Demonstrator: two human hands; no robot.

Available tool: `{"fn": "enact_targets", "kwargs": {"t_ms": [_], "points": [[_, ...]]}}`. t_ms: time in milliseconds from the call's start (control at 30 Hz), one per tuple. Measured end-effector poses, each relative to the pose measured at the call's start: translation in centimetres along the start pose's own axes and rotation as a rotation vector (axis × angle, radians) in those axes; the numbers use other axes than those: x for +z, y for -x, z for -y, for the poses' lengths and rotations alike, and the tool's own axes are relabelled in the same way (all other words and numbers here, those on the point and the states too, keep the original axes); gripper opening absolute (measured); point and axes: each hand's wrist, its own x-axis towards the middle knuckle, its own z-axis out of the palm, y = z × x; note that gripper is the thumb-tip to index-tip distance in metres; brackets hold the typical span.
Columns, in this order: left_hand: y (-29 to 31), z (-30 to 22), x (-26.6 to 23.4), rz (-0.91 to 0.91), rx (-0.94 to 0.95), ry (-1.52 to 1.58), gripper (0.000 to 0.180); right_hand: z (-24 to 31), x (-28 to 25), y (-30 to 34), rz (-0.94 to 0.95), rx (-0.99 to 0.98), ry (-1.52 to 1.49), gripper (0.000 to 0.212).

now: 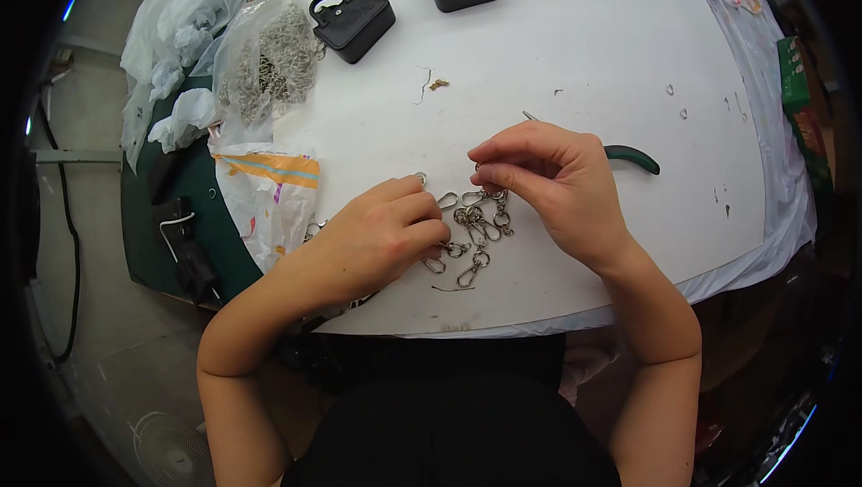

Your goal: The person assembles small black bag-shaped keychains by attaching metal chains and decorative red charms using two sets of pliers.

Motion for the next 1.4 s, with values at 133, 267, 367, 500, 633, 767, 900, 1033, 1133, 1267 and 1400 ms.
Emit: {"fn": "enact_targets", "kwargs": {"t_ms": [133,267,367,500,633,767,900,1033,1133,1267,1400], "points": [[0.6,-0.5,-0.9,-0.031,-0.181,0.086,0.014,-0.2,0.0,0.1,0.010,-0.088,0.132,0.012],[1.1,-1.4,-2.9,-0.166,-0.438,0.551,0.008,0.2,0.1,0.4,0.062,-0.130,0.316,0.012],[1.4,-1.5,-2.9,-0.287,-0.598,1.107,0.007,0.3,1.5,1.0,0.065,0.003,0.029,0.013],[1.7,-1.5,-2.9,-0.373,-0.671,1.349,0.010,0.3,1.9,1.4,0.222,0.178,-0.189,0.016],[1.3,-2.1,-3.1,-0.387,-0.660,1.353,0.010,0.6,2.2,1.6,0.202,0.303,-0.358,0.014],[1.1,-2.9,-3.0,-0.423,-0.621,1.322,0.009,0.7,2.2,1.4,0.163,0.359,-0.380,0.012],[1.3,-2.8,-2.8,-0.390,-0.448,1.085,0.011,0.3,2.6,1.7,0.109,0.301,-0.438,0.012],[1.2,0.6,-2.9,-0.325,-0.187,0.858,0.018,-0.1,2.7,1.7,0.085,0.200,-0.396,0.015],[-0.4,3.9,-4.3,-0.538,-0.505,0.772,0.030,-0.5,2.1,1.6,-0.003,0.014,-0.226,0.015],[-4.3,10.0,-6.1,-0.669,-0.799,-0.089,0.063,-0.1,1.4,1.1,-0.169,-0.237,0.018,0.009],[-8.7,11.6,-7.5,-0.379,-1.036,-0.356,0.086,0.3,0.7,1.0,-0.180,-0.348,0.128,0.009]]}}
